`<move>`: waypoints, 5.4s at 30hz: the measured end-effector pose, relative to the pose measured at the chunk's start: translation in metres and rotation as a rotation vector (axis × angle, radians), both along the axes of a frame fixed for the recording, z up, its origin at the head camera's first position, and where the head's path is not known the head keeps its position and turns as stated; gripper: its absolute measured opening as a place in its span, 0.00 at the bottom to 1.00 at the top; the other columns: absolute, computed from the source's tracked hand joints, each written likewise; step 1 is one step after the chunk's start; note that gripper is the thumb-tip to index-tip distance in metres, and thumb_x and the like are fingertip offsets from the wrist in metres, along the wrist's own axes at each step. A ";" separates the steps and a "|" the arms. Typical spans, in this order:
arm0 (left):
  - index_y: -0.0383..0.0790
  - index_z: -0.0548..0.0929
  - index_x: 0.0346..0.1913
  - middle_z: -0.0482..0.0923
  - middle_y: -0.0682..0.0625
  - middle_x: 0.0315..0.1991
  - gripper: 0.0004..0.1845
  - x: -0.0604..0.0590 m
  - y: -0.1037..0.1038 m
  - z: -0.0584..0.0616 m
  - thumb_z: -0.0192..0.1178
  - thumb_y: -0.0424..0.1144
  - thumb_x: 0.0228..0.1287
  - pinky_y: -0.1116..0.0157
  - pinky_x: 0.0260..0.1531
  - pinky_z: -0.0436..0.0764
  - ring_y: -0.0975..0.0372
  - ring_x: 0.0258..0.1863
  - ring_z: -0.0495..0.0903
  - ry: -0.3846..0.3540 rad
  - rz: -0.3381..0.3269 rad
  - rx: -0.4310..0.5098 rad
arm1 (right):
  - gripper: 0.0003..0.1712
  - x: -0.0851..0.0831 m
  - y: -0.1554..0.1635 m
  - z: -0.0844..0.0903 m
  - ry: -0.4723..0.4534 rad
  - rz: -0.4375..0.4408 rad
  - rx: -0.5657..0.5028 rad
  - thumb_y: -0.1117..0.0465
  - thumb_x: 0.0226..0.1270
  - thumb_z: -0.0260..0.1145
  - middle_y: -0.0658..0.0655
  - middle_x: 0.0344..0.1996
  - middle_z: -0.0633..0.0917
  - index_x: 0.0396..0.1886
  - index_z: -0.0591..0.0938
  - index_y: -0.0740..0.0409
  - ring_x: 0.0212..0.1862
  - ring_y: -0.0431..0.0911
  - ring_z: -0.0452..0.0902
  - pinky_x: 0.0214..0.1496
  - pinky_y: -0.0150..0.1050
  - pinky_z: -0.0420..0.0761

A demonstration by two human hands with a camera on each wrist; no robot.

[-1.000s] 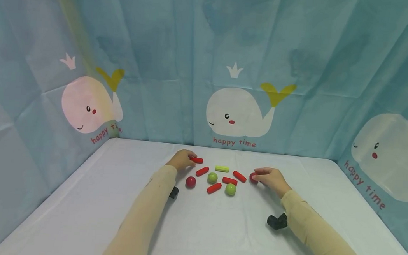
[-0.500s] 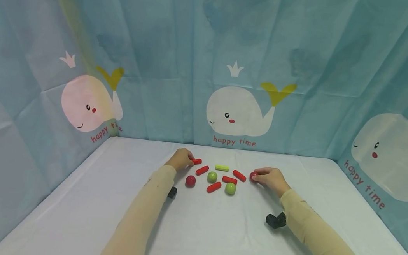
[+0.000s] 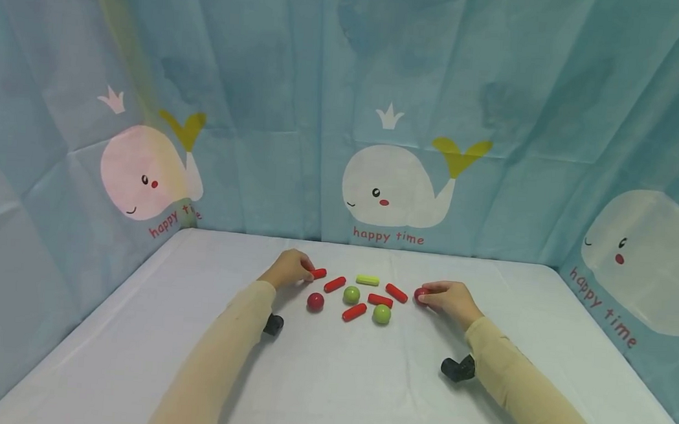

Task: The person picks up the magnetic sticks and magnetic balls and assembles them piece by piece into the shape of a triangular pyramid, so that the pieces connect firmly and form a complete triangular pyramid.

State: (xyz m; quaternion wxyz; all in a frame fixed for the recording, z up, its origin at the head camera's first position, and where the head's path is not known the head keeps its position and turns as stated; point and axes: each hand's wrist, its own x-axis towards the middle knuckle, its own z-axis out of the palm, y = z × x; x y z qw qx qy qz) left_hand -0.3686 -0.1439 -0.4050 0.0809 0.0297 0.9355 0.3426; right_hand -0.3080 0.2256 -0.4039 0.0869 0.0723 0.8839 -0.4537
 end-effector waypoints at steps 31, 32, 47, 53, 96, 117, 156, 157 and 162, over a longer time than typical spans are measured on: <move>0.43 0.89 0.40 0.85 0.48 0.40 0.06 0.055 -0.012 0.018 0.70 0.38 0.60 0.57 0.50 0.82 0.55 0.43 0.79 0.122 0.013 0.071 | 0.24 0.045 -0.009 0.006 0.036 0.103 0.035 0.55 0.60 0.74 0.64 0.52 0.84 0.54 0.83 0.62 0.48 0.50 0.79 0.45 0.38 0.82; 0.43 0.89 0.40 0.85 0.49 0.40 0.06 0.058 -0.011 0.019 0.70 0.38 0.60 0.58 0.49 0.82 0.56 0.43 0.79 0.124 0.011 0.073 | 0.24 0.047 -0.009 0.006 0.042 0.109 0.035 0.55 0.60 0.74 0.64 0.51 0.85 0.54 0.83 0.62 0.48 0.49 0.79 0.45 0.38 0.82; 0.46 0.90 0.37 0.87 0.54 0.34 0.05 0.096 0.003 0.024 0.72 0.36 0.57 0.67 0.37 0.80 0.61 0.36 0.79 0.096 -0.041 0.131 | 0.25 0.065 -0.020 0.013 0.043 0.178 -0.044 0.54 0.61 0.74 0.60 0.49 0.85 0.55 0.82 0.62 0.47 0.46 0.80 0.46 0.39 0.84; 0.45 0.91 0.35 0.85 0.52 0.36 0.06 0.109 0.014 0.022 0.74 0.36 0.54 0.67 0.37 0.81 0.61 0.36 0.78 0.099 -0.052 0.136 | 0.24 0.069 -0.029 0.015 0.048 0.202 -0.076 0.56 0.61 0.73 0.58 0.50 0.85 0.56 0.83 0.59 0.51 0.48 0.78 0.49 0.40 0.83; 0.45 0.91 0.36 0.88 0.54 0.33 0.05 0.120 0.053 0.010 0.74 0.37 0.55 0.68 0.35 0.77 0.63 0.35 0.77 0.084 -0.169 0.182 | 0.19 0.068 -0.075 0.022 0.046 0.298 -0.071 0.59 0.58 0.74 0.53 0.43 0.90 0.51 0.87 0.56 0.46 0.44 0.84 0.52 0.44 0.84; 0.45 0.91 0.35 0.87 0.54 0.33 0.05 0.129 0.053 0.013 0.74 0.37 0.54 0.68 0.34 0.76 0.62 0.36 0.75 0.087 -0.181 0.161 | 0.20 0.072 -0.074 0.012 0.082 0.302 -0.093 0.56 0.54 0.78 0.53 0.41 0.91 0.48 0.89 0.56 0.47 0.43 0.84 0.51 0.42 0.83; 0.49 0.90 0.41 0.86 0.57 0.37 0.08 0.127 0.057 0.016 0.71 0.37 0.58 0.61 0.47 0.81 0.62 0.41 0.79 0.088 -0.246 0.143 | 0.23 0.076 -0.071 0.021 0.077 0.348 -0.100 0.54 0.56 0.77 0.53 0.41 0.91 0.51 0.87 0.58 0.49 0.44 0.81 0.49 0.40 0.83; 0.50 0.90 0.41 0.86 0.57 0.38 0.08 0.127 0.055 0.017 0.71 0.37 0.58 0.60 0.49 0.81 0.62 0.43 0.79 0.083 -0.248 0.141 | 0.23 0.076 -0.070 0.021 0.077 0.346 -0.105 0.54 0.56 0.77 0.53 0.41 0.91 0.50 0.87 0.57 0.49 0.44 0.81 0.49 0.40 0.83; 0.47 0.89 0.46 0.86 0.56 0.41 0.11 0.122 0.043 0.023 0.70 0.37 0.60 0.56 0.53 0.82 0.60 0.46 0.81 0.052 -0.193 0.182 | 0.23 0.075 -0.069 0.020 0.074 0.340 -0.114 0.53 0.56 0.77 0.53 0.41 0.91 0.50 0.88 0.57 0.46 0.42 0.81 0.47 0.39 0.83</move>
